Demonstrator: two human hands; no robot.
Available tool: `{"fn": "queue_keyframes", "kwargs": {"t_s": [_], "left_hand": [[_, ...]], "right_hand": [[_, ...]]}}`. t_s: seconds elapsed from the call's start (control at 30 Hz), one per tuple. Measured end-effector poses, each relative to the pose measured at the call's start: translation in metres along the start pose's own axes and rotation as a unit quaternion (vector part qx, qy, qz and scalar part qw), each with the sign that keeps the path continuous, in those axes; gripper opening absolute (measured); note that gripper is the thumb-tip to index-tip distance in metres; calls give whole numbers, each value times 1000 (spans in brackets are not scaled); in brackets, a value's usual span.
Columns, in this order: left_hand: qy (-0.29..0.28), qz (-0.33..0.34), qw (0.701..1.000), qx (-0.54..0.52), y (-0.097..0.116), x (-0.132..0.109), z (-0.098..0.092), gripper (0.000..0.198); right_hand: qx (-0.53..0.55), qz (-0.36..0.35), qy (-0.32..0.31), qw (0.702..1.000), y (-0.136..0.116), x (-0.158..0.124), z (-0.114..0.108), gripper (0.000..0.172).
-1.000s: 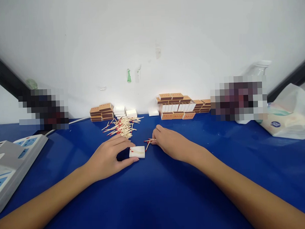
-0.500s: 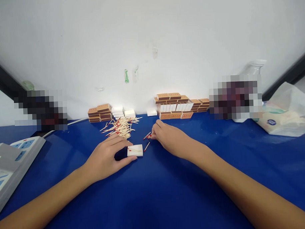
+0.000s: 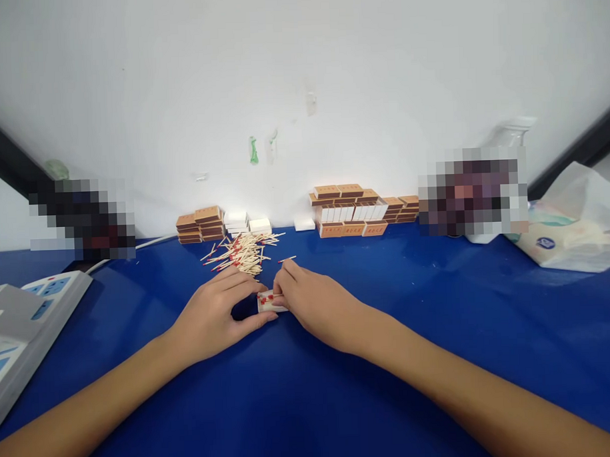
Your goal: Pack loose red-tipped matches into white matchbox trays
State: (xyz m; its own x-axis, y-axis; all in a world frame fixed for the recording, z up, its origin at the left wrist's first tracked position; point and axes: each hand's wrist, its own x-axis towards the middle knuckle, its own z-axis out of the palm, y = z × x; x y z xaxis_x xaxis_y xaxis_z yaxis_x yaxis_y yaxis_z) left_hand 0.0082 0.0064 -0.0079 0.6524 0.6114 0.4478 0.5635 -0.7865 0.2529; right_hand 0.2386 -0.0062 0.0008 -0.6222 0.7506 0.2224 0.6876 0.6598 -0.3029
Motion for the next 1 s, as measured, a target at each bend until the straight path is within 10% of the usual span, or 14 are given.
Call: {"fn": "queue_keyframes", "kwargs": {"t_s": [0.4, 1.0], "left_hand": [[-14, 1, 1000, -10, -2, -2, 0, 34], [-32, -38, 996, -74, 2, -2, -3, 49]], "right_hand": [[44, 26, -58, 997, -4, 1, -15, 16], [126, -70, 20, 989, -11, -1, -10, 18]]}}
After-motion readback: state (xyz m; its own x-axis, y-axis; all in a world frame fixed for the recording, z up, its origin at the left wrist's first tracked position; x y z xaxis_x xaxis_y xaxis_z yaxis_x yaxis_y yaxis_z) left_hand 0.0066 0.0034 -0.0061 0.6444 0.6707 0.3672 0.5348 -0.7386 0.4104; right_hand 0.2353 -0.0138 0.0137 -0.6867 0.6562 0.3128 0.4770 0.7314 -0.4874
